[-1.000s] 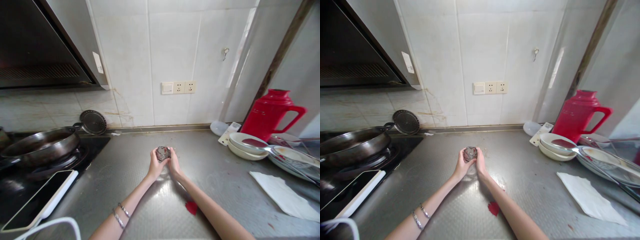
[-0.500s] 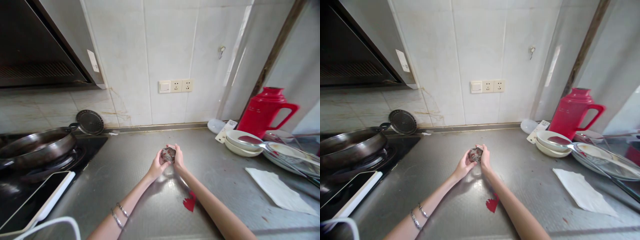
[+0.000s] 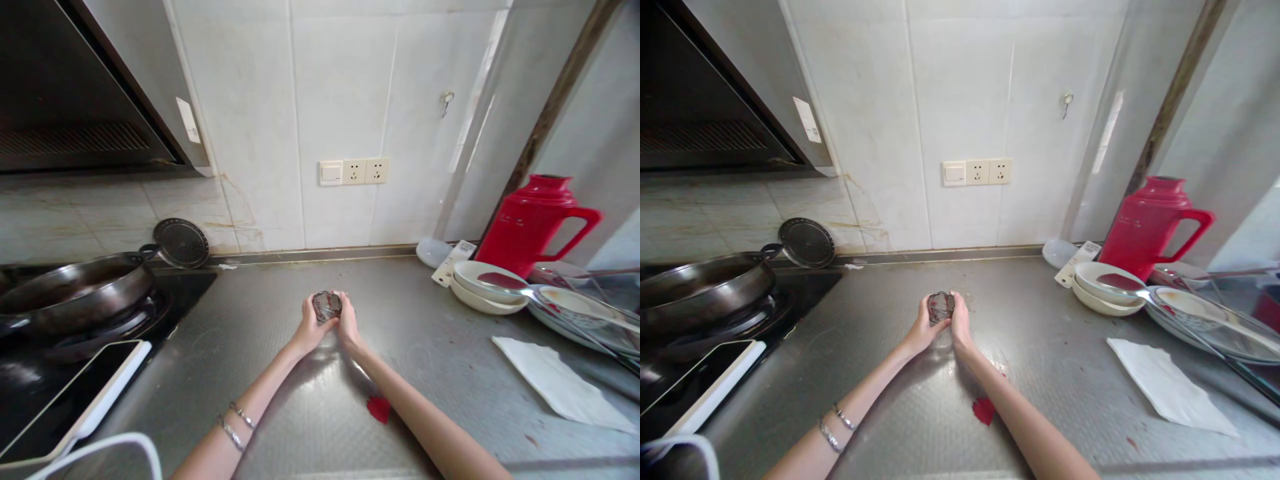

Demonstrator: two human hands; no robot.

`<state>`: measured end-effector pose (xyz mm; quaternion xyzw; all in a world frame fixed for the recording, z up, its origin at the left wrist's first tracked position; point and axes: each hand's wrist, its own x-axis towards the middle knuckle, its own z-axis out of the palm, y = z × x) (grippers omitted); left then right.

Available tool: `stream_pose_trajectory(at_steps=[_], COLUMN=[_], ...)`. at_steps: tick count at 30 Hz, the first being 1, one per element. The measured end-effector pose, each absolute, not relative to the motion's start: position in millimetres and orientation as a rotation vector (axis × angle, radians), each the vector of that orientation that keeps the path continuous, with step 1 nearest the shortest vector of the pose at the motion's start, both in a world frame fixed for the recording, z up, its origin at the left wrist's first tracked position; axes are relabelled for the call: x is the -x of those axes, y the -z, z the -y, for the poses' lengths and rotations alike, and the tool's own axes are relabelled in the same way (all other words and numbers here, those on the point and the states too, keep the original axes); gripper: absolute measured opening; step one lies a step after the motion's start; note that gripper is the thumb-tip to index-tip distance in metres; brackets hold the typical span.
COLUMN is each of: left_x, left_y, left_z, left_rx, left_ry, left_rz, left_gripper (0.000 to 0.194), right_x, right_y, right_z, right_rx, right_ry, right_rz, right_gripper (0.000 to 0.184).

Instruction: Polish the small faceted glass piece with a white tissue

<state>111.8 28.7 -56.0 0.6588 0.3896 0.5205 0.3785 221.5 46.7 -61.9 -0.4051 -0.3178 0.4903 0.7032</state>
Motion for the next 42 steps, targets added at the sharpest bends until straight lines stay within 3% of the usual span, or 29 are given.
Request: stream_pose_trajectory(at_steps=[6,21,28,35,42], left_x=[-113.8,-114.5,-116.6,-112.9,-116.0], left_y=[57.8,47.7,50.5,49.0,49.6], left_z=[-25.2,-28.5,-25.1,-30.7,-23.0], left_rx=[-1.573,-1.495,-1.616,-1.62,-1.508], left_ry=[-1.131,-1.142,-1.338,-1.495,-1.282], left_rz=[-0.792,-0.706,-0.89,-1.063,-0.838], left_gripper=[0.069,0.062,0.056,0.065,0.074], right_x=[-238.3,-244.8,-236.0,-220.7,-229.0], right_y=[58.7,41.3,47.1,56.8,57.1], right_z=[-55.9,-47.8,-49.7,-47.4,-51.5], right_rx=[0.888,0.828,0.829,0.851,0.878], right_ry=[-1.177,-1.286,-1.17,-1.107,-1.163], right_rz=[0.671,0.72,0.685,0.695,0.679], right_gripper=[0.045,0.049,0.043,0.032,0.042])
